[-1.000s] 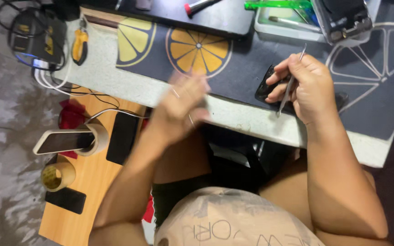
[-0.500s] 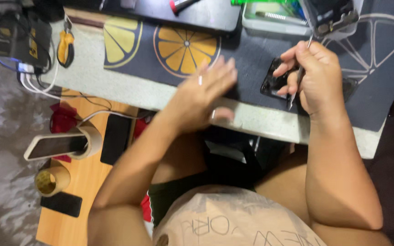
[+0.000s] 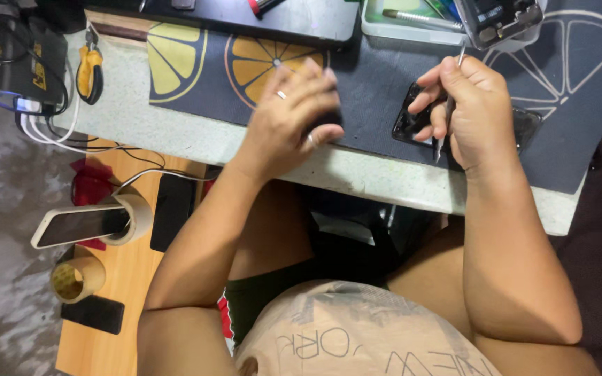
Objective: The person disassembles a smartphone by removing screws and separating the back cover. They then use tweezers to manipulate internal components and transfer parts between two phone bodies.
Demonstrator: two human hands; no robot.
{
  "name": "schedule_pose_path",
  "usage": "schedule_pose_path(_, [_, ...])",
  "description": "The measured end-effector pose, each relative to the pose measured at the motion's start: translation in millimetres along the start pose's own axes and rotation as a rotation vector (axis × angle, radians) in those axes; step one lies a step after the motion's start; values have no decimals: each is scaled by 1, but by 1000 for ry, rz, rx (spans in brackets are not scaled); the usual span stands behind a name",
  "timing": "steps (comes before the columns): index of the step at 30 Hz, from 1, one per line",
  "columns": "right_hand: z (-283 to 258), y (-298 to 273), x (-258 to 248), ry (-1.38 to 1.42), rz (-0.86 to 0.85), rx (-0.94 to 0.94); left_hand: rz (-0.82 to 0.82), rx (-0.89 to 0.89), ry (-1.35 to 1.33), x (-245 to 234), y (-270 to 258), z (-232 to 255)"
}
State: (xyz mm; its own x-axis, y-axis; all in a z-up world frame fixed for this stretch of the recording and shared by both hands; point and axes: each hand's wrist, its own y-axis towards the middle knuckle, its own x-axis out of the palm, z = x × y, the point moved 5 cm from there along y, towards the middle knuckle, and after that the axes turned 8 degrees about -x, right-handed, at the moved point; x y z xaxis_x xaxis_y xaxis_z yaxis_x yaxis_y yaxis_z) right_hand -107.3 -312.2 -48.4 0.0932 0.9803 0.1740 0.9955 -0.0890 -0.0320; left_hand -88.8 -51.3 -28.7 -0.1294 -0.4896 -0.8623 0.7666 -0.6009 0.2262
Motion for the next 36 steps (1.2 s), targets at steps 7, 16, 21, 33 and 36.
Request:
schedule_pose_path(7, [-5,2,-5,62,16,7,-235,257,-147,22,-38,68])
schedule_pose_path(16, [-7,0,-15,281,33,-46,184,-201,358,-35,-59,17])
schedule_pose_path(21, [-2,6,-19,313,42,-6,-74,63,-62,21,-82,77])
schedule_pose_path(33, [-4,4,-15,310,-46,-10,16,440,34,72,-40,150])
schedule_pose_path(36, [-2,2,-12,261,-39,-9,-32,460,-255,51,-61,131])
